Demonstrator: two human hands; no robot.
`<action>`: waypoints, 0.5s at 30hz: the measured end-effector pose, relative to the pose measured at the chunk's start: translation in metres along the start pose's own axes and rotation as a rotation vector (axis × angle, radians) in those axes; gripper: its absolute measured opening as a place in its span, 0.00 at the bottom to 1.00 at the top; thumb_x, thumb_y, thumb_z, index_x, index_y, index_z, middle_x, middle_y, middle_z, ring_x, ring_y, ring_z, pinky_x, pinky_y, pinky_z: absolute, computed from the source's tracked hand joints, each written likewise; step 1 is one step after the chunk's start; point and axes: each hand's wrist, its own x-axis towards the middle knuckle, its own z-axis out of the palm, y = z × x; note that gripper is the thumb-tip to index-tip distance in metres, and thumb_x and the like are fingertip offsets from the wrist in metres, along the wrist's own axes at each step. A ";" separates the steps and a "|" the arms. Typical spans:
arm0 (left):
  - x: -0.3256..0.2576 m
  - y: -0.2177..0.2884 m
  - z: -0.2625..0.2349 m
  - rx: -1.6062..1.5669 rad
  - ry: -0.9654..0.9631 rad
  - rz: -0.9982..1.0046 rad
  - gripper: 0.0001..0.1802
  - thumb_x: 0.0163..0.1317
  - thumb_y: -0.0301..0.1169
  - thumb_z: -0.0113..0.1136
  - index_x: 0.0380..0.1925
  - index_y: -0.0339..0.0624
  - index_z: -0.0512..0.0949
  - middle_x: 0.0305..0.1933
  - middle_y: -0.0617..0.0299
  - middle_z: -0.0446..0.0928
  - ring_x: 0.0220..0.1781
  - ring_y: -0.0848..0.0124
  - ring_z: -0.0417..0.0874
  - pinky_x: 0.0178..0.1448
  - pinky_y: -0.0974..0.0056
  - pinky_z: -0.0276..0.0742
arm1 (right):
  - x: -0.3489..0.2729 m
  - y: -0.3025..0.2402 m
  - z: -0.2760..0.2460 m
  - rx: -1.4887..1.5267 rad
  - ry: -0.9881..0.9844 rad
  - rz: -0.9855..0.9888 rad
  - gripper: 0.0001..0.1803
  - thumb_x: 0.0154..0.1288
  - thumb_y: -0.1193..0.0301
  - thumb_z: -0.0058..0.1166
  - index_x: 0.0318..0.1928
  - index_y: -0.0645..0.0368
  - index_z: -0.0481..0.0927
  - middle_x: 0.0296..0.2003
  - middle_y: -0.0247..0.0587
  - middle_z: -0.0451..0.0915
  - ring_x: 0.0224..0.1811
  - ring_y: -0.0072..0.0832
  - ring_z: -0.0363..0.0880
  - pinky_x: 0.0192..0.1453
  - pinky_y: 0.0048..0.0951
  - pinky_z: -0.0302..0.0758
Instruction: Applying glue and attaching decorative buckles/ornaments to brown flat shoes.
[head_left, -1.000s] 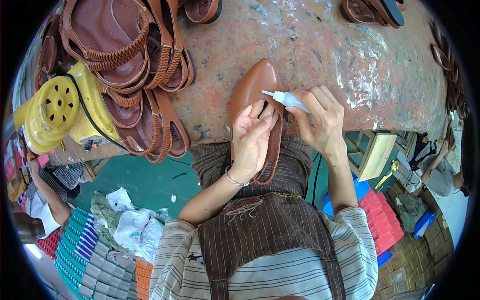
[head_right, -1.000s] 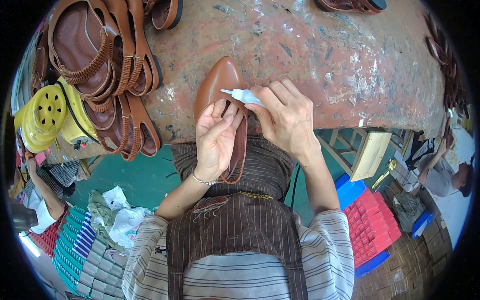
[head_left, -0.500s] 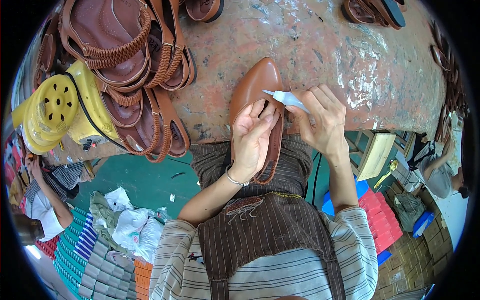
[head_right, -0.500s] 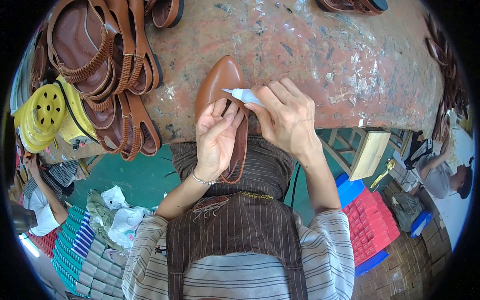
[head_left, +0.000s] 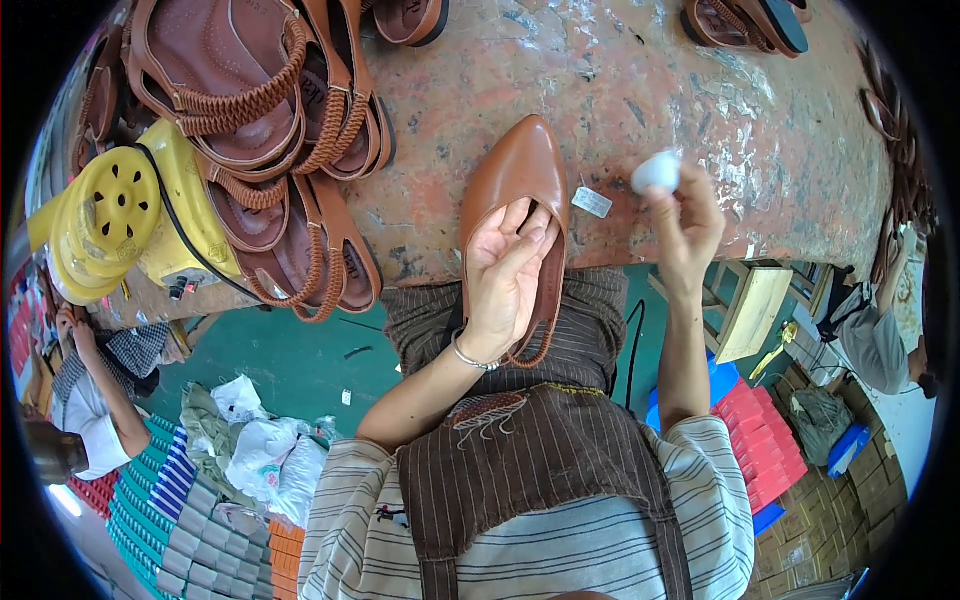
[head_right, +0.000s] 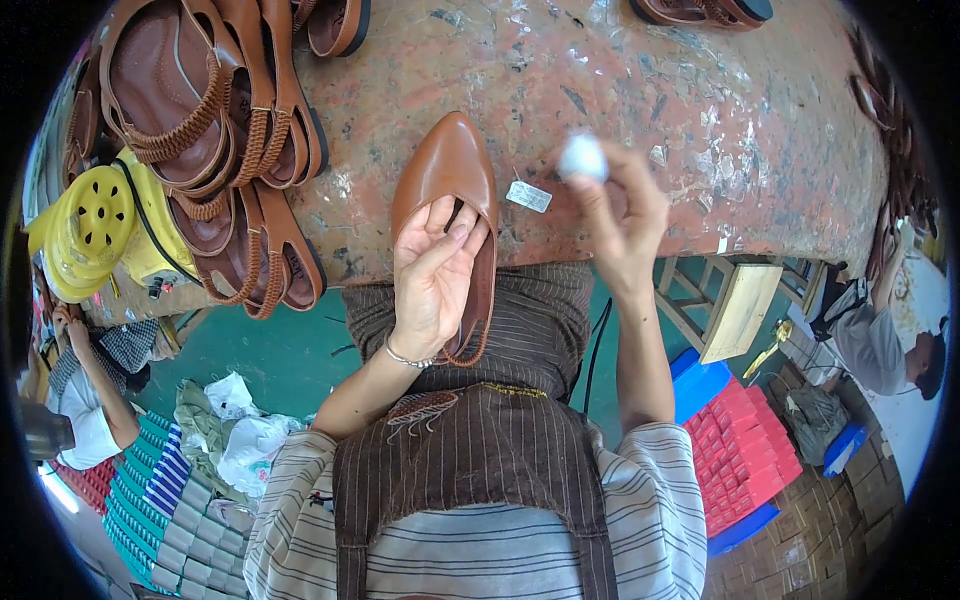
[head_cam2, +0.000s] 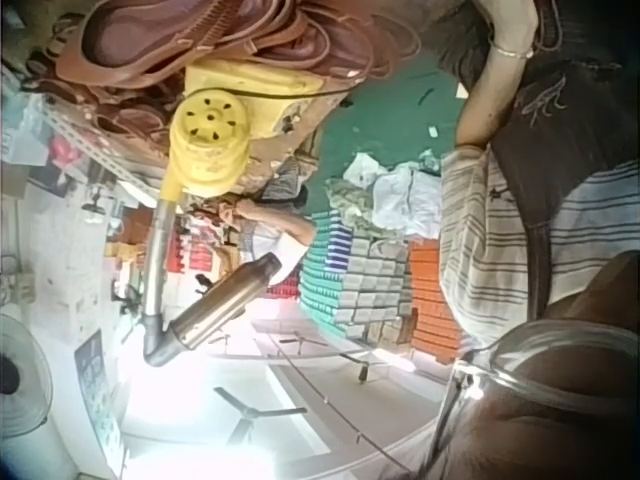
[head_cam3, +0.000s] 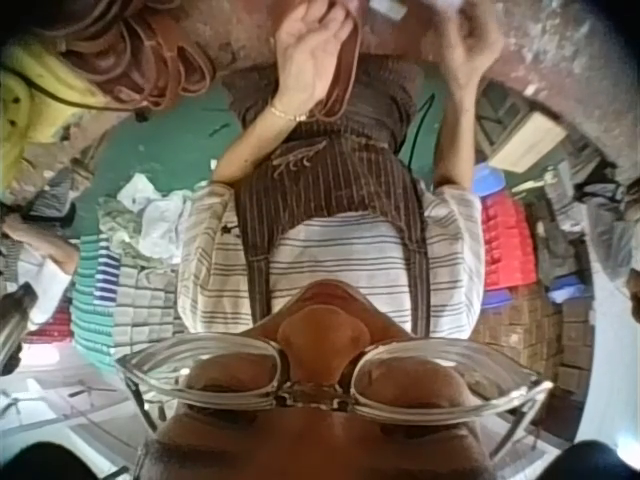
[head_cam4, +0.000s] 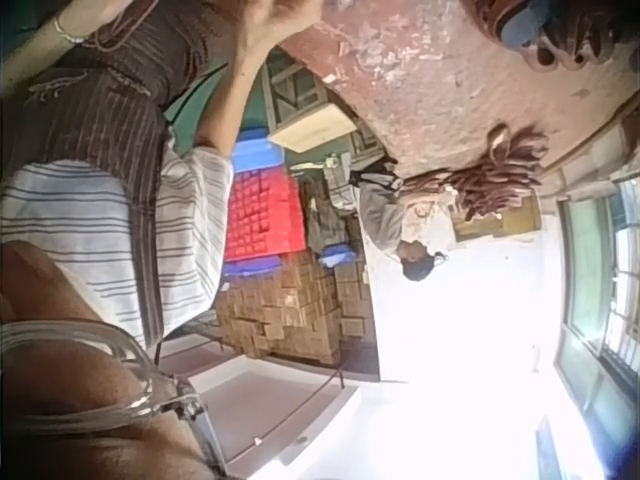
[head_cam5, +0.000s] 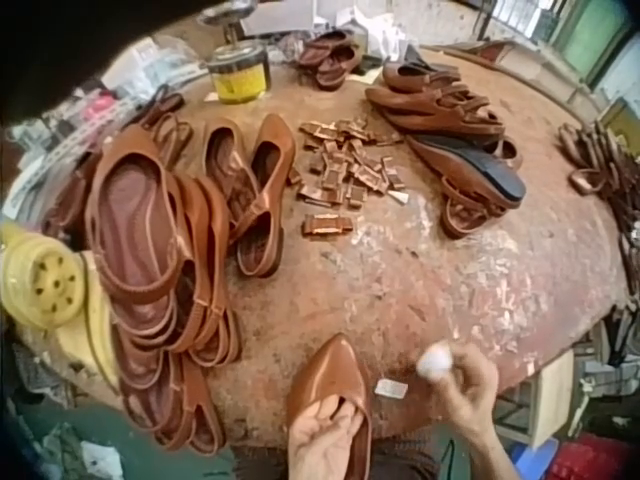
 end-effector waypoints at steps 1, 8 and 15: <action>0.000 -0.001 0.000 -0.012 -0.006 -0.003 0.12 0.60 0.15 0.51 0.43 0.35 0.69 0.45 0.64 0.71 0.53 0.71 0.73 0.67 0.59 0.67 | 0.003 0.009 -0.003 0.066 0.092 0.006 0.07 0.63 0.75 0.56 0.41 0.63 0.76 0.35 0.37 0.82 0.41 0.21 0.77 0.48 0.24 0.72; 0.000 0.006 0.010 0.029 0.017 -0.010 0.08 0.60 0.15 0.51 0.35 0.39 0.68 0.39 0.66 0.69 0.48 0.73 0.72 0.66 0.60 0.67 | 0.021 0.039 -0.021 -0.419 0.271 -0.124 0.13 0.66 0.77 0.52 0.50 0.64 0.70 0.46 0.47 0.81 0.59 0.39 0.73 0.62 0.34 0.67; -0.001 0.000 0.000 -0.029 0.059 -0.003 0.06 0.61 0.16 0.51 0.35 0.39 0.69 0.38 0.65 0.71 0.49 0.71 0.74 0.64 0.58 0.70 | -0.001 -0.002 0.010 -0.457 0.369 -0.474 0.20 0.59 0.80 0.58 0.53 0.66 0.73 0.54 0.48 0.72 0.55 0.37 0.74 0.61 0.36 0.68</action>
